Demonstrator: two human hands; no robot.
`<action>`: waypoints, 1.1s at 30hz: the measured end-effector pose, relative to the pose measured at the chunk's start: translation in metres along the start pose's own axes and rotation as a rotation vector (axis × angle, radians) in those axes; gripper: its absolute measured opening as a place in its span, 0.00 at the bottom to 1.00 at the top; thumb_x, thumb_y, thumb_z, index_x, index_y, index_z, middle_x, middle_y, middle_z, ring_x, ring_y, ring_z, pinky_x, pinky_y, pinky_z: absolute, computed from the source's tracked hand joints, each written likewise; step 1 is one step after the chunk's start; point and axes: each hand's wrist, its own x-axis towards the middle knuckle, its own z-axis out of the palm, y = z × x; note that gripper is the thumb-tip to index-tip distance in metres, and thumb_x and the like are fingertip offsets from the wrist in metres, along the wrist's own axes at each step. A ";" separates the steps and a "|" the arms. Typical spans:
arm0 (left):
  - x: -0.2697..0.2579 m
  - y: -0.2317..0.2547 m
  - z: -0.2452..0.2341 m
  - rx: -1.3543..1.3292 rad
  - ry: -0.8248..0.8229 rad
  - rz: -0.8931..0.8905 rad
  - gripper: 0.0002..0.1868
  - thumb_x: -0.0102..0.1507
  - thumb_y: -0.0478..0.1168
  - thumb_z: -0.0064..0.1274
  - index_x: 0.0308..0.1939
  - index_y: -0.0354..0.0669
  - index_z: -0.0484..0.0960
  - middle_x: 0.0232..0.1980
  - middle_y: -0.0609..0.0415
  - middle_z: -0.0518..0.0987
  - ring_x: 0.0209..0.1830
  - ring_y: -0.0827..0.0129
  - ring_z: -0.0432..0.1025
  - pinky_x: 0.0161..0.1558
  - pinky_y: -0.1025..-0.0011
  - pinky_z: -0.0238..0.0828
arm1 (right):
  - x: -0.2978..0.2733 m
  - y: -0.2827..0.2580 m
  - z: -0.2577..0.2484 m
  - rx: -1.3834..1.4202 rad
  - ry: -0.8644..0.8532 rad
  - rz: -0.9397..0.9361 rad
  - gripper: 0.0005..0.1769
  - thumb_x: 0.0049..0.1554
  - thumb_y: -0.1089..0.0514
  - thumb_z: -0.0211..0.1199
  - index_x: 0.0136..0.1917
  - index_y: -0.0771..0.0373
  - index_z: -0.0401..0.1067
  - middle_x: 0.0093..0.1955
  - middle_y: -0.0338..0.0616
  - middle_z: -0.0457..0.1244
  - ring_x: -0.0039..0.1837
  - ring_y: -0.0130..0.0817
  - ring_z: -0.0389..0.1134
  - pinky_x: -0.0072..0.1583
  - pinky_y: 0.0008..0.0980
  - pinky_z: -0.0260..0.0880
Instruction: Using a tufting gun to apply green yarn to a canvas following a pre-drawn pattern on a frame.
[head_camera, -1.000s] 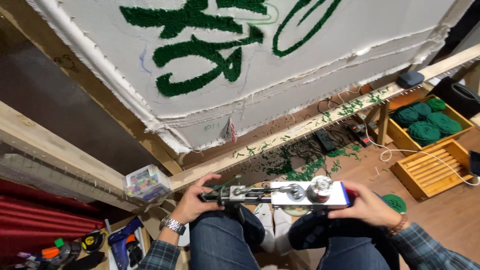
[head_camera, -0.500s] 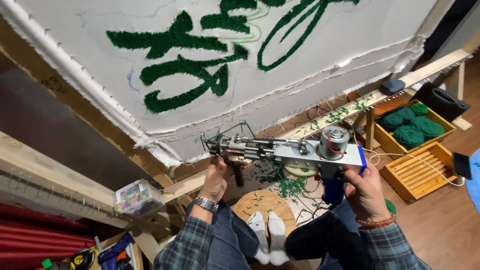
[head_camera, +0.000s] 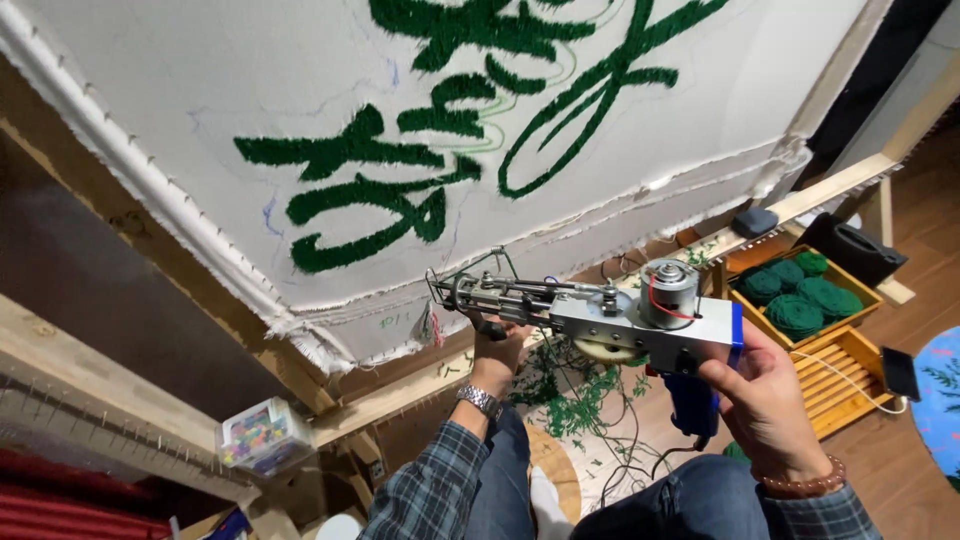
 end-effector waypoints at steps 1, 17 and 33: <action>0.015 -0.007 0.003 -0.003 -0.008 0.004 0.22 0.63 0.35 0.62 0.25 0.51 0.62 0.19 0.55 0.67 0.17 0.66 0.67 0.21 0.68 0.65 | -0.001 -0.010 0.005 -0.003 0.004 -0.008 0.44 0.46 0.68 0.63 0.77 0.74 0.62 0.65 0.61 0.66 0.62 0.49 0.68 0.62 0.45 0.71; 0.009 0.087 0.007 0.283 -0.039 0.377 0.07 0.66 0.44 0.59 0.42 0.47 0.80 0.44 0.53 0.81 0.45 0.64 0.76 0.45 0.66 0.77 | 0.010 -0.014 0.043 -0.186 0.146 0.254 0.16 0.53 0.63 0.73 0.49 0.73 0.70 0.35 0.57 0.63 0.34 0.49 0.64 0.33 0.44 0.65; -0.013 0.153 0.013 0.018 -0.355 0.058 0.15 0.58 0.42 0.68 0.46 0.42 0.84 0.55 0.44 0.87 0.24 0.75 0.75 0.22 0.80 0.75 | 0.016 -0.044 0.067 -0.190 0.217 0.271 0.14 0.55 0.67 0.72 0.50 0.78 0.72 0.31 0.65 0.60 0.31 0.52 0.60 0.32 0.48 0.61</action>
